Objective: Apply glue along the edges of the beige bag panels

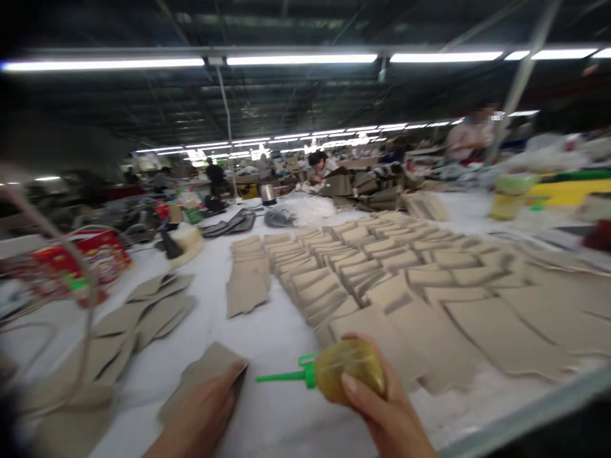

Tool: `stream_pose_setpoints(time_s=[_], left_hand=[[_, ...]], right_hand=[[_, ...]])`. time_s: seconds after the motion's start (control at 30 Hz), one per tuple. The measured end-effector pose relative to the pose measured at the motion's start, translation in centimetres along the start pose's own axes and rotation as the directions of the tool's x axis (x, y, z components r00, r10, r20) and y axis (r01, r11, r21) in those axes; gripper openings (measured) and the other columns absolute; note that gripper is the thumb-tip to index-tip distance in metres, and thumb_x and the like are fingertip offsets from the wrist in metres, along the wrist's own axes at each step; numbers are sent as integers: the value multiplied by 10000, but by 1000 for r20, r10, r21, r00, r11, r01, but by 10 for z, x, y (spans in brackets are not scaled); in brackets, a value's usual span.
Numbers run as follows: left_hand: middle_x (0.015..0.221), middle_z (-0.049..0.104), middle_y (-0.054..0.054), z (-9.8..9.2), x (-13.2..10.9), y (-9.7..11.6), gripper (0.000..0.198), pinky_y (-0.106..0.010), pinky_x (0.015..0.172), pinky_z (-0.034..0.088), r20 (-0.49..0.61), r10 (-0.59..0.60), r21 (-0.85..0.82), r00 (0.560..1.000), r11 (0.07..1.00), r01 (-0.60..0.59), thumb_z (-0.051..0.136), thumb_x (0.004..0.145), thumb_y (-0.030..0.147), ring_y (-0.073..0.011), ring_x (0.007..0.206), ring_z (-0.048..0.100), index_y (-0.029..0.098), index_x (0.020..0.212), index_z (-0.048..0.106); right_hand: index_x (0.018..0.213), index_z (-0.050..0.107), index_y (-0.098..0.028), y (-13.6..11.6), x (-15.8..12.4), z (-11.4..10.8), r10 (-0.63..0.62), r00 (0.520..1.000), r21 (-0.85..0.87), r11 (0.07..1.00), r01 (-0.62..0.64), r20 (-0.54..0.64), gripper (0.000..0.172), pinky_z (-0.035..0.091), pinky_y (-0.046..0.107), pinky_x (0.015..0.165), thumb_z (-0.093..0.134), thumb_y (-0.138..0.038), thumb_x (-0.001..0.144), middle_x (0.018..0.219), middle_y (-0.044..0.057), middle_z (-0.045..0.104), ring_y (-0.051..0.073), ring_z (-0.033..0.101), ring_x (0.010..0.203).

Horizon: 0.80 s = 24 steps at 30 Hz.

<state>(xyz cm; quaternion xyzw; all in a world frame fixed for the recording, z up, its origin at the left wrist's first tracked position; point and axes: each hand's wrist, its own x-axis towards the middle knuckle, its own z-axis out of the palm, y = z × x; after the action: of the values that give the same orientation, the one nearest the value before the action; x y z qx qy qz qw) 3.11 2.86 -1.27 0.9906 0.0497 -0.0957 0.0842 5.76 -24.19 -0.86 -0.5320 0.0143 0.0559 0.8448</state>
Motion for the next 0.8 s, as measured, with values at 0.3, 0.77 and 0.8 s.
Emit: stream_pose_setpoints(time_s=[0.3,0.77,0.8], left_hand=[[1039,710,-63,-5,12,-10,395,-327,885,485,-64,124,-228,990,964,-135,399,855,132,-231,969,651,225,1145,651],[1025,713,-66,-1,12,-13,396,-324,853,495,-93,145,-290,985,943,-166,397,849,151,-247,937,661,217,1144,653],[1036,711,-60,-1,12,-13,402,-318,853,494,-92,147,-301,985,939,-168,393,859,157,-244,941,660,227,1163,647]], right_hand=[[1189,518,-262,6,31,26,-236,938,-641,685,346,255,600,462,314,862,749,-561,723,1129,46,587,282,584,977],[1210,508,-282,27,52,43,-316,724,-654,311,690,613,460,449,385,848,703,-482,845,1165,66,579,299,570,1016],[1221,497,-285,27,52,42,-303,723,-660,296,691,621,466,449,379,850,699,-483,850,1173,64,572,296,568,1021]])
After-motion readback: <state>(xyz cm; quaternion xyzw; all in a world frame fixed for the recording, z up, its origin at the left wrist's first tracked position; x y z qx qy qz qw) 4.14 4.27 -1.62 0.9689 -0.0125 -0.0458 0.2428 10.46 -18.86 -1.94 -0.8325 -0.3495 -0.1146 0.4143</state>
